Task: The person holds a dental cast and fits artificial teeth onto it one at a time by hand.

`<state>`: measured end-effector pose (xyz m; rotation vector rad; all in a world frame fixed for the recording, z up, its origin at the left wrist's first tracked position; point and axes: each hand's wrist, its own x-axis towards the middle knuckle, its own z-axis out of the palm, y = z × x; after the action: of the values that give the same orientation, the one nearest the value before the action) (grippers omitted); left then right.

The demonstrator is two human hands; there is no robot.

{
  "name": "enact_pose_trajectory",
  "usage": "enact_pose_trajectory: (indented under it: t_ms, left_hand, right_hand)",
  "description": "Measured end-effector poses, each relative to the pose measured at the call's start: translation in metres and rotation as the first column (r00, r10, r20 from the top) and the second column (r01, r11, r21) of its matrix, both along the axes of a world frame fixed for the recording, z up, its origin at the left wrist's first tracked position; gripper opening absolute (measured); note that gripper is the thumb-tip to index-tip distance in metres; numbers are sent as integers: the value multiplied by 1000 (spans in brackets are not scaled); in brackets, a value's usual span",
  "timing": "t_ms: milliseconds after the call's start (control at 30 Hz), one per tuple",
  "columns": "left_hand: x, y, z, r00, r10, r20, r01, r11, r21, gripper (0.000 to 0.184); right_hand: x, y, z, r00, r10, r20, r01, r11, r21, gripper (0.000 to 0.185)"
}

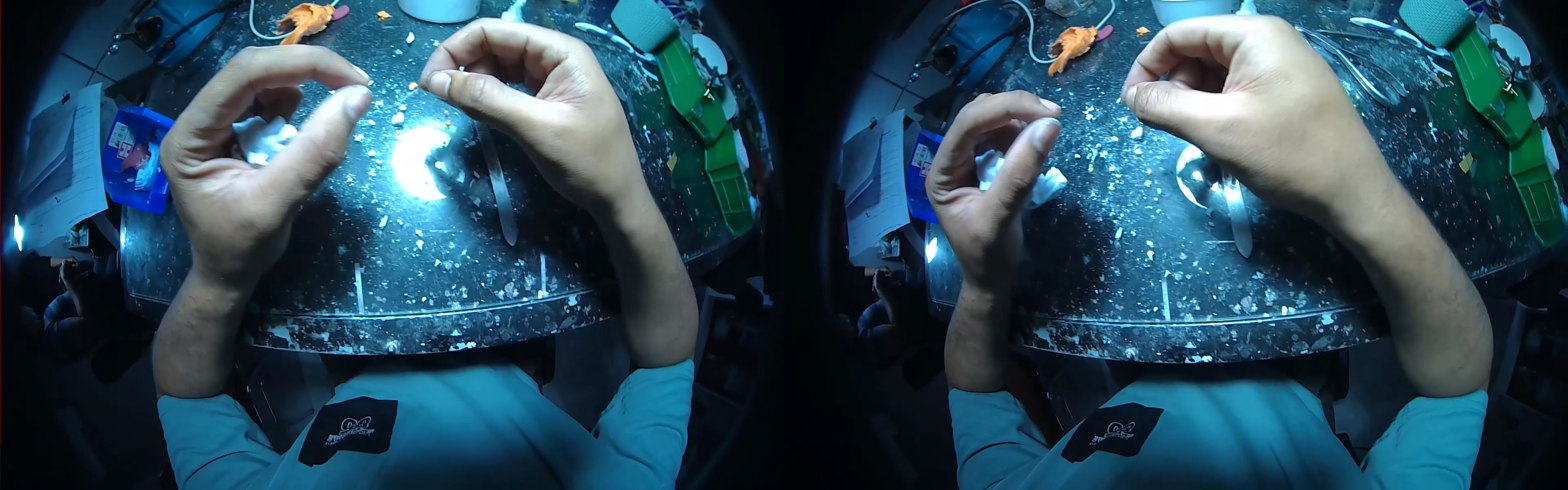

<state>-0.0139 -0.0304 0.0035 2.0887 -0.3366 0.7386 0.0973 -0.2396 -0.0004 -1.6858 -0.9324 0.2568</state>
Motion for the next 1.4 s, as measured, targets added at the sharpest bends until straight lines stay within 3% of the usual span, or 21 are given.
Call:
enact_pose_trajectory:
  t_ms: [33, 100, 167, 267, 400, 500, 600, 700, 767, 833, 933, 1067, 1200, 1300, 1400]
  left_hand:
    - [1, 2, -1, 1000, -27, -5, 27, 999, -31, 10]
    - [0, 5, -1, 999, -44, -27, 42, 996, -83, 10]
    - [6, 9, -5, 998, -58, 28, 61, 993, -102, 16]
    - [6, 14, -6, 996, -83, 22, 86, 980, -179, 19]
    - [5, 19, -5, 998, -40, -47, 31, 980, -195, 27]
    - [8, 21, -4, 995, -78, -61, 64, 975, -211, 34]
    - [8, 20, -3, 985, -87, -150, 33, 943, -331, 41]
    - [7, 13, -1, 987, -88, -133, 33, 929, -370, 47]
    - [7, 19, -2, 985, -124, -118, 87, 957, -275, 54]
    - [6, 18, -4, 980, -145, -135, 98, 948, -302, 69]
    - [6, 20, -3, 971, -150, -184, 103, 964, -245, 73]
    - [2, 19, -3, 958, -151, -242, 125, 985, -120, 70]
    - [3, 11, -4, 985, -126, -119, 120, 991, -55, 63]
    - [1, 11, -1, 980, -127, -156, 127, 992, -12, 59]
    - [1, 14, -2, 984, -118, -131, 117, 993, -15, 55]
  right_hand:
    - [2, -5, 14, 993, 11, 116, 18, 969, -246, 15]
    - [4, -12, 32, 983, 128, 131, -47, 866, -497, 13]
    - [10, -20, 10, 904, 237, 355, -145, 952, -268, 6]
    - [11, -26, 19, 882, 365, 297, -191, 854, -484, 12]
    - [11, -28, 20, 888, 421, 185, -270, 804, -529, 16]
    - [11, -27, 16, 875, 439, 203, -269, 790, -552, 16]
    - [11, -26, 13, 873, 446, 196, -278, 787, -551, 17]
    - [9, -24, 17, 872, 460, 168, -288, 760, -583, 16]
    - [11, -24, 15, 848, 489, 204, -303, 763, -570, 16]
    - [11, -23, 14, 838, 504, 208, -314, 758, -572, 15]
    - [9, -22, 14, 854, 498, 150, -336, 748, -573, 14]
    - [15, -21, 13, 886, 461, 43, -391, 795, -464, 13]
    - [16, -24, 13, 902, 428, 60, -371, 838, -400, 14]
    - [16, -24, 12, 878, 441, 183, -309, 816, -488, 13]
    - [13, -26, 18, 869, 455, 193, -286, 782, -553, 13]
